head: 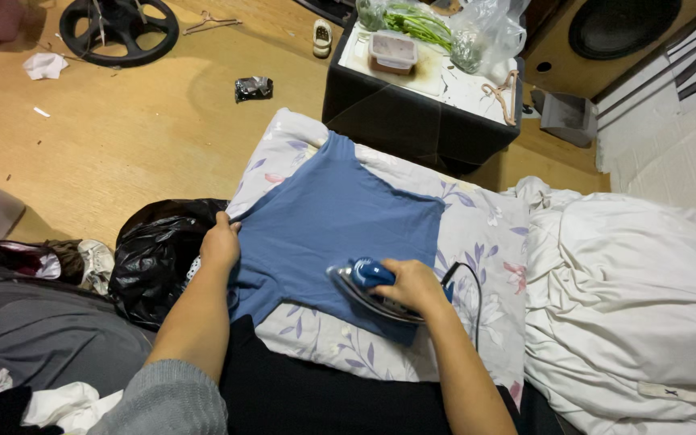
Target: The person irons a blue long-sleeved shirt on a floral-patterned ironing board, smoothing the sleeves and body with a blue iron. They then fold the shirt and place it on a stack of other folded clothes.
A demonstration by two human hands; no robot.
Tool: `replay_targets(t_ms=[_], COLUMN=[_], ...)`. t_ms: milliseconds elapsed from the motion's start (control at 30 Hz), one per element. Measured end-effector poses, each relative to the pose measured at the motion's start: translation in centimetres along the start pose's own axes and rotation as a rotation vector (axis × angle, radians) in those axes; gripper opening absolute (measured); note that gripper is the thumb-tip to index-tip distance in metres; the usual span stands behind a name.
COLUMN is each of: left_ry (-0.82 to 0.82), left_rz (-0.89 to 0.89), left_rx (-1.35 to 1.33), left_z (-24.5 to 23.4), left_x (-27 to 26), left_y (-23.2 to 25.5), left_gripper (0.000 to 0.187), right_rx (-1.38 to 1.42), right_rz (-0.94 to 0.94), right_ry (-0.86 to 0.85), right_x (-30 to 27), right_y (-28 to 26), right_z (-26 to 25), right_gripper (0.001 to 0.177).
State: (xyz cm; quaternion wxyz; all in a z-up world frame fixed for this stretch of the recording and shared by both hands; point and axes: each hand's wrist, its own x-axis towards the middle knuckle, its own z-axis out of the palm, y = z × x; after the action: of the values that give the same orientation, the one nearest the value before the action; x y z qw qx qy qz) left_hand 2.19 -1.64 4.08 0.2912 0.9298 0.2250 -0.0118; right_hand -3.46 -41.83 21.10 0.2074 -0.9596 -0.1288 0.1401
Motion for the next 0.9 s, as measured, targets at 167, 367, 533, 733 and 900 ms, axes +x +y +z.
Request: replay_targets(t_ms=[167, 367, 533, 733, 900], left_ry=[-0.012, -0.021, 0.022, -0.115, 0.015], left_rz=[0.029, 0.026, 0.038, -0.05, 0.015], left_rx=[0.035, 0.022, -0.097, -0.099, -0.145], left_z=[-0.9, -0.9, 0.5, 1.6, 1.6], left_x=[-0.2, -0.2, 0.7, 1.8, 1.6], left_y=[0.3, 0.0, -1.4, -3.6, -3.0], left_gripper=[0.032, 0.033, 0.046, 0.052, 0.039], right_rx=[-0.051, -0.06, -0.056, 0.018, -0.033], right_rz=[-0.08, 0.18, -0.291, 0.188, -0.216], right_ry=[0.045, 0.127, 0.069, 0.071, 0.083], right_x=[0.0, 0.7, 0.6, 1.8, 2.3], right_y=[-0.6, -1.6, -1.6, -3.3, -2.7], right_z=[0.6, 2.0, 1.7, 2.8, 2.7], right_gripper=[0.05, 0.049, 0.05, 0.046, 0.05])
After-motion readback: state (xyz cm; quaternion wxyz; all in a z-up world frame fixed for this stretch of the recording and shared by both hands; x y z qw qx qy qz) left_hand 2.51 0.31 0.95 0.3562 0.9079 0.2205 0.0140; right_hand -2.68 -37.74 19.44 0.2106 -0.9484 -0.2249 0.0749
